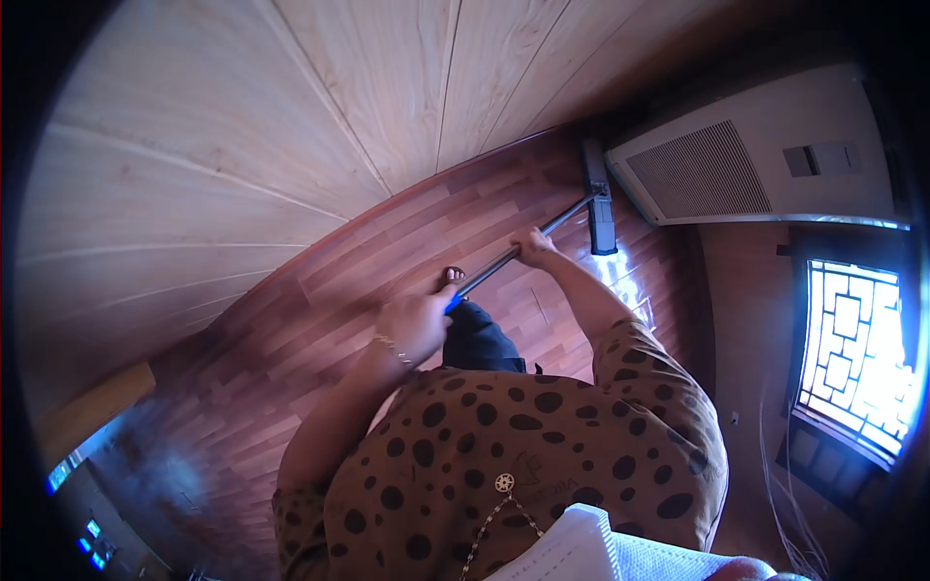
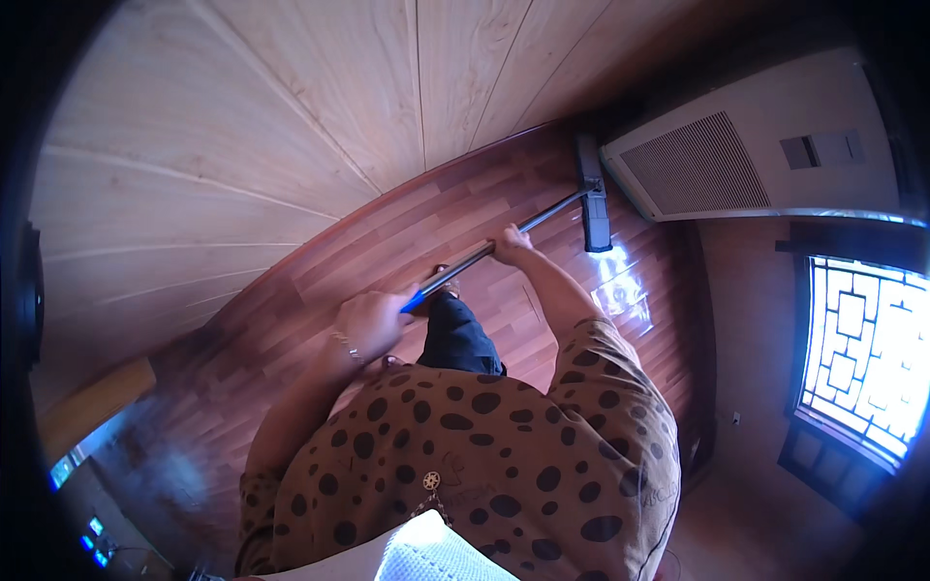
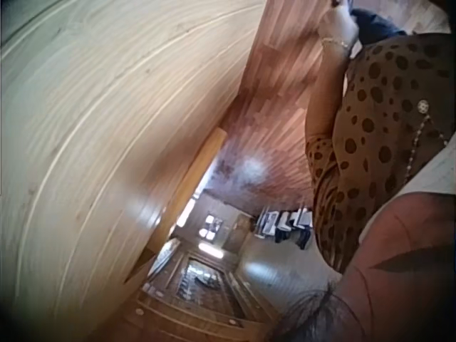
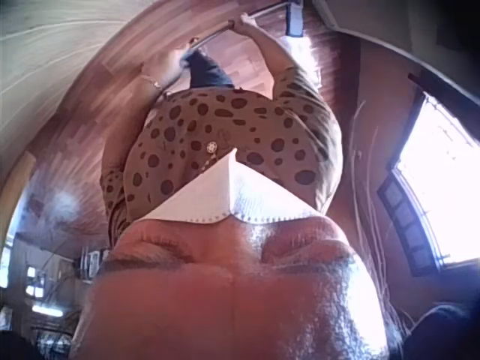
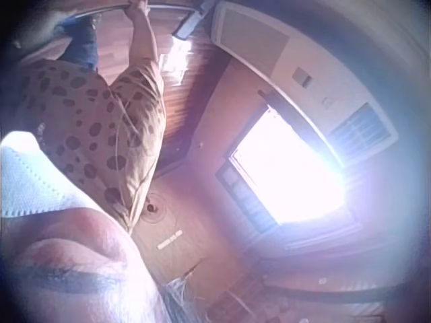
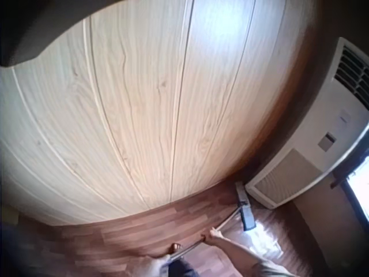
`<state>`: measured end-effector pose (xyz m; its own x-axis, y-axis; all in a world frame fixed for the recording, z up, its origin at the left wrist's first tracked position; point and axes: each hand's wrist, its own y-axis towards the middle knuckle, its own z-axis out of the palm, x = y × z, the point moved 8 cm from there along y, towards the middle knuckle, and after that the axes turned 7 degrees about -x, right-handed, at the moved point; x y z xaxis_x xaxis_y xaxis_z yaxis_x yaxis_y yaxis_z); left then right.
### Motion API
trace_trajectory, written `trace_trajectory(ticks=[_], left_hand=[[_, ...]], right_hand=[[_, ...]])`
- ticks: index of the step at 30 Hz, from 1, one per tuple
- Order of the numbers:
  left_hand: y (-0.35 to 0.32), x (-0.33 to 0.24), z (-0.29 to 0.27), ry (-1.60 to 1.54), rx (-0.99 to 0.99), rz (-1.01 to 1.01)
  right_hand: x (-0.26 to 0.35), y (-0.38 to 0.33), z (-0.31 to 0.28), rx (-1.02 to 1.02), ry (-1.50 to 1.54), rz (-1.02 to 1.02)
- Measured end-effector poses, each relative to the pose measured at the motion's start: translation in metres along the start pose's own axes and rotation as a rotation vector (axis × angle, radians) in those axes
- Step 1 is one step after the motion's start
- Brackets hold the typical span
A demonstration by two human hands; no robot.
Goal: The person positions a standing fan, plugs its cord into a wall outlet, and mops the wooden floor using a flat mop.
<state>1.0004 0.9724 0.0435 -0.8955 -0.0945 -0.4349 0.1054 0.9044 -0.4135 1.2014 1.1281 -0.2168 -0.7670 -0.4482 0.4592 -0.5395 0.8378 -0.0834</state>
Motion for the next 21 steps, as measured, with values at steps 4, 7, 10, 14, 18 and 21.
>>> trace_trajectory(ticks=[4,7,10,14,18,21], left_hand=[[-0.020,0.048,-0.058,-0.205,-0.019,-0.092],[-0.081,0.111,-0.111,-0.303,-0.005,-0.332],[-0.146,0.123,-0.164,-0.306,0.031,-0.644],[-0.146,0.113,-0.189,-0.376,-0.004,-0.666],[-0.080,0.086,-0.174,-0.222,0.032,-0.517],[-0.037,0.083,-0.135,-0.242,0.069,-0.358]], right_hand=[[0.074,0.020,0.018,0.383,-0.081,0.128],[0.191,0.030,0.039,0.537,0.006,0.092],[0.295,0.017,0.029,0.512,0.345,-0.297],[0.312,0.031,0.001,0.561,0.351,-0.343],[0.238,0.051,-0.010,0.568,0.270,-0.192],[0.181,0.062,-0.039,0.568,0.284,0.003]])
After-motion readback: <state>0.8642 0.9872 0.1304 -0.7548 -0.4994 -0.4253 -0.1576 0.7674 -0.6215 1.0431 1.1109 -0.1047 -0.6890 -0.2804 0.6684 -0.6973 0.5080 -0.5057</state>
